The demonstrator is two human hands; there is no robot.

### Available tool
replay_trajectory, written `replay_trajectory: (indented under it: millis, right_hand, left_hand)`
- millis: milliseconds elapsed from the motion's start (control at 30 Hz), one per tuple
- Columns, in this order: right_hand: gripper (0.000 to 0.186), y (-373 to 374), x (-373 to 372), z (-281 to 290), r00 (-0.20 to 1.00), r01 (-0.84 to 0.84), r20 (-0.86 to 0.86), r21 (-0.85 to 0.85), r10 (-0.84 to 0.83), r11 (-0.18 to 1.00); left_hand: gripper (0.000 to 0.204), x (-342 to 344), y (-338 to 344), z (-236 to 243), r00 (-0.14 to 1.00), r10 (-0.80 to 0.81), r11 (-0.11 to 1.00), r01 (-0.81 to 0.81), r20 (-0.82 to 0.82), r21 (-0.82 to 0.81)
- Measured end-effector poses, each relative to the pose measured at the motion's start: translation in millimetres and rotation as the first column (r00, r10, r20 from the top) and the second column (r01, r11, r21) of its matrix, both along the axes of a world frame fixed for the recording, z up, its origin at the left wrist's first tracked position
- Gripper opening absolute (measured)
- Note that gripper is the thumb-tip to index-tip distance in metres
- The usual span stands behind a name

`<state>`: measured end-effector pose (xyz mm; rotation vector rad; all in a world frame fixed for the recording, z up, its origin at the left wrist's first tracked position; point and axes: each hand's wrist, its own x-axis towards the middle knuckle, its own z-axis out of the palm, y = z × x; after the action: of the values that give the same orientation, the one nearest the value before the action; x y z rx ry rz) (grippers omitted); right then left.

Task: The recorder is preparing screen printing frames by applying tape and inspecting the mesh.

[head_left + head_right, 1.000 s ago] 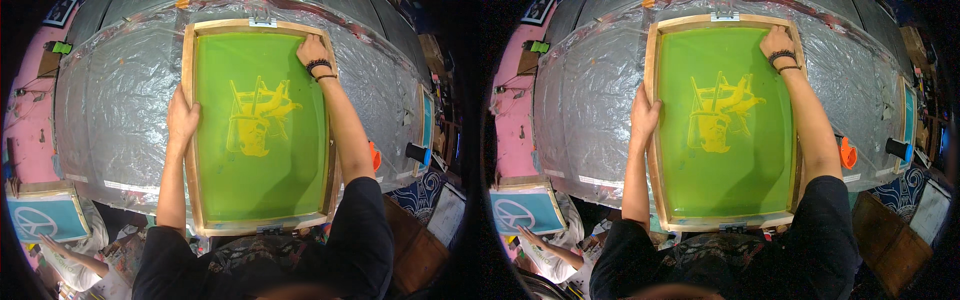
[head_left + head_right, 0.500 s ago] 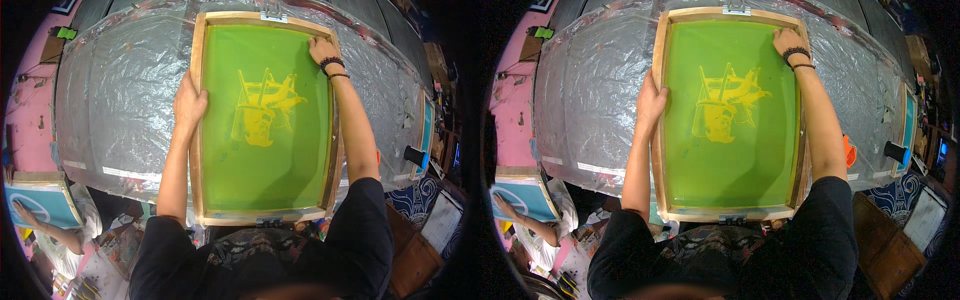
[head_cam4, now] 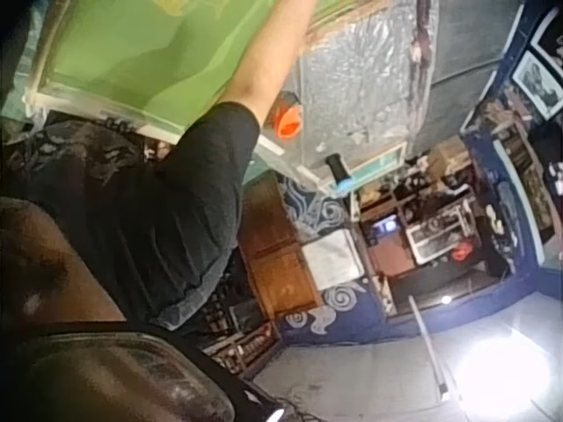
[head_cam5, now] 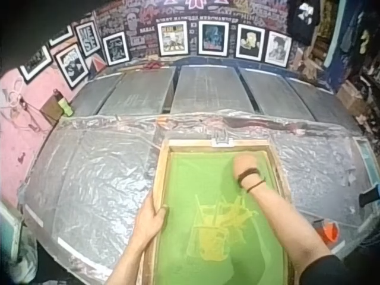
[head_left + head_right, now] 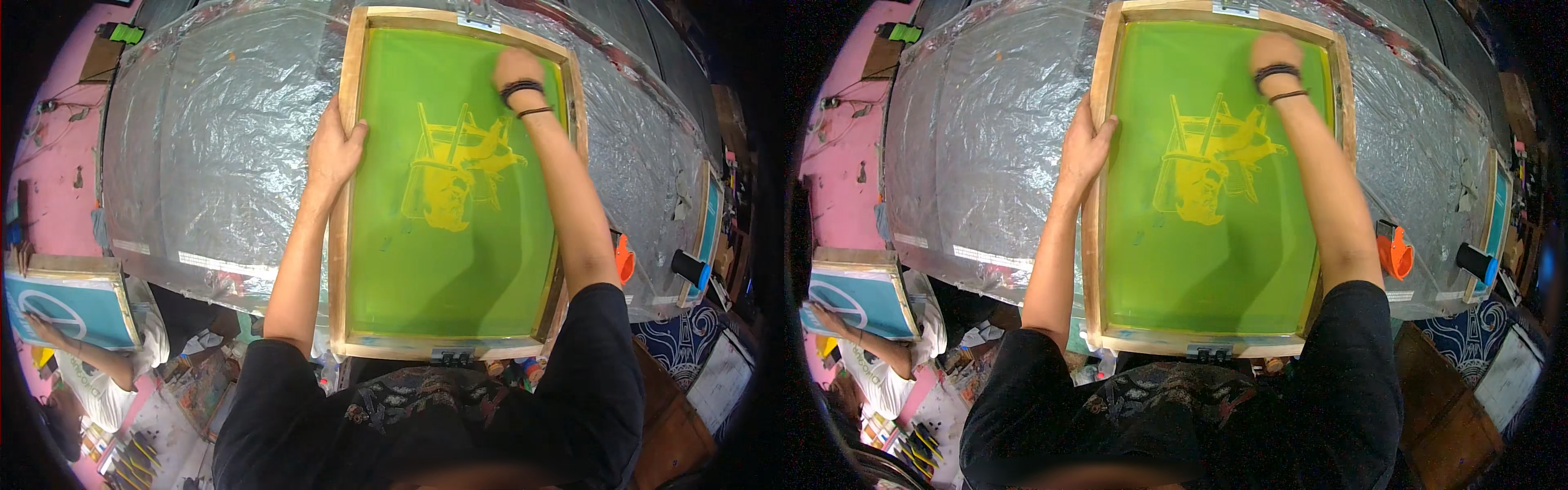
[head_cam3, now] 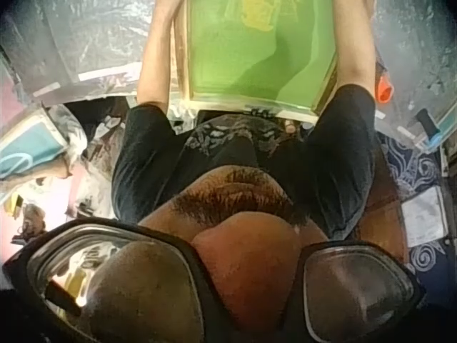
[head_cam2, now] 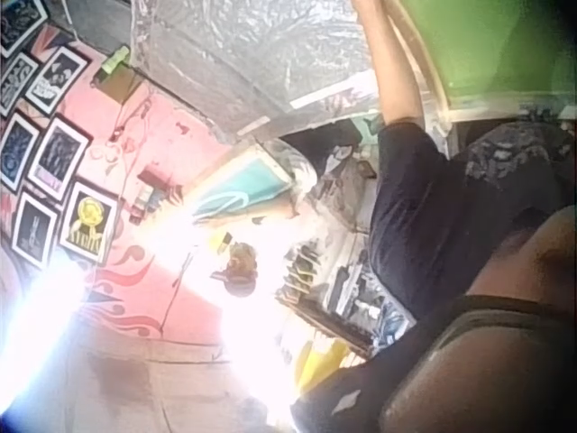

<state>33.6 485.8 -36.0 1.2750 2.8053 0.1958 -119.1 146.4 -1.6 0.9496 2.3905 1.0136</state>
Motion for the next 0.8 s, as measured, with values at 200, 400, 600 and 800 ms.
replay_trajectory:
  millis: [200,400,600,800]
  right_hand:
    - [0.035,-93,-118,-6,0.912,-0.329,-0.239,0.056,0.332,0.943]
    - [0.034,-130,-176,-13,0.853,-0.292,-0.47,-0.073,0.226,0.954]
    - [0.04,-108,-145,-19,0.708,-0.456,-0.668,-0.182,0.231,0.871]
    - [0.038,-18,-2,-15,0.91,-0.152,-0.392,-0.013,0.135,0.988]
  left_hand:
    - [0.069,-3,0,-6,0.998,-0.057,0.996,0.056,0.016,0.075]
    - [0.072,-12,-9,-7,0.993,-0.104,0.993,0.108,-0.061,0.053]
    - [0.071,-6,-3,-6,0.991,-0.13,0.988,0.132,-0.025,0.085]
    - [0.069,-2,-6,-4,0.998,-0.043,0.997,0.04,0.036,0.065]
